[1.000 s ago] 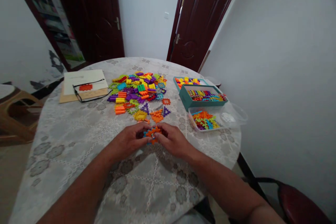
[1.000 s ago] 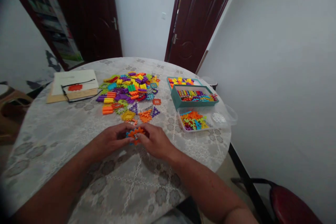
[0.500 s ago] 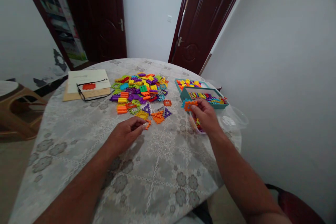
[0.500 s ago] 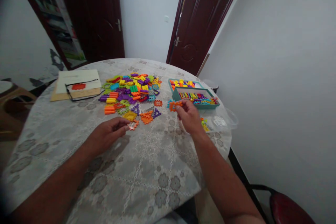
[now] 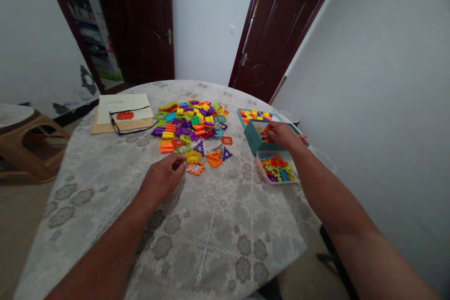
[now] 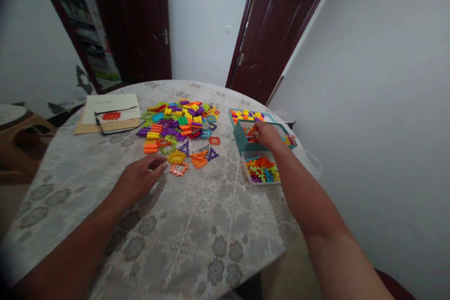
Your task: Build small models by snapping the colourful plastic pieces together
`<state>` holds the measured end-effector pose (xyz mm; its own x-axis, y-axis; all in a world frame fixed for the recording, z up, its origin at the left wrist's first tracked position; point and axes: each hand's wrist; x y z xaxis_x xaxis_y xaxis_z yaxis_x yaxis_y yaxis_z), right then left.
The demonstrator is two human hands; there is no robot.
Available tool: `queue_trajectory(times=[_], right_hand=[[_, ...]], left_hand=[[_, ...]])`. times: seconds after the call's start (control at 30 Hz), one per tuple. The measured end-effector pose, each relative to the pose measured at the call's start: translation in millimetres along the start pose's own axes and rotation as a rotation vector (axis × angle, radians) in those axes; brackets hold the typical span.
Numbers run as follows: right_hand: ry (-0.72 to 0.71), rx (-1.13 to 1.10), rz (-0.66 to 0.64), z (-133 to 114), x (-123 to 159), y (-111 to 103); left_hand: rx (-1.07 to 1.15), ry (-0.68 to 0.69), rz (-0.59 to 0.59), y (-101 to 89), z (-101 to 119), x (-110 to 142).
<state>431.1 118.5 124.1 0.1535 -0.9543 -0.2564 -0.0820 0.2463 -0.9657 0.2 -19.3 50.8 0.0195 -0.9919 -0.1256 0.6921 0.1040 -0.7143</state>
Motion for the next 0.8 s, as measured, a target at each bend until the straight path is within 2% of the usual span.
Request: queue_trajectory(times=[0.07, 0.17, 0.3, 0.37, 0.43, 0.53, 0.63, 0.8], right_hand=[[-0.011, -0.079, -0.033, 1.5, -0.4, 1.8], [-0.026, -0.147, -0.017, 1.8, 1.9, 1.0], [-0.004, -0.16, 0.119, -13.0, 14.5, -3.4], [-0.033, -0.216, 0.186, -31.4, 26.2, -4.8], [-0.113, -0.303, 0.182, -56.3, 40.2, -2.9], [-0.245, -0.402, 0.048, -99.0, 60.2, 10.6], [-0.334, -0.432, -0.077, -137.5, 71.0, 35.7], [-0.414, -0.368, -0.161, -176.1, 67.7, 71.5]], left_hand=[[-0.004, 0.008, 0.0, 0.4, -0.4, 0.1], [-0.022, 0.008, 0.005, 0.8, -2.6, -0.6], [-0.083, 0.033, 0.013, 3.2, -7.9, -1.5], [-0.134, 0.081, 0.027, 6.3, -11.4, -1.5], [-0.19, 0.126, 0.051, 10.3, -14.8, -1.1], [-0.259, 0.159, 0.079, 16.1, -17.9, 0.1], [-0.313, 0.188, 0.054, 19.4, -17.7, 1.5], [-0.387, 0.234, -0.047, 20.0, -13.0, 3.4]])
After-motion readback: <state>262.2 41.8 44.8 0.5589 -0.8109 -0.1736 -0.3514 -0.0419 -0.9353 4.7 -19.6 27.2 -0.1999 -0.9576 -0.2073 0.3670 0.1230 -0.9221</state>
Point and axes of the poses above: each hand's wrist, its own x-axis away from the middle knuckle, its own y-axis out of the palm, z = x × y, and after that the axes turned 1 degree about -y, right-handed
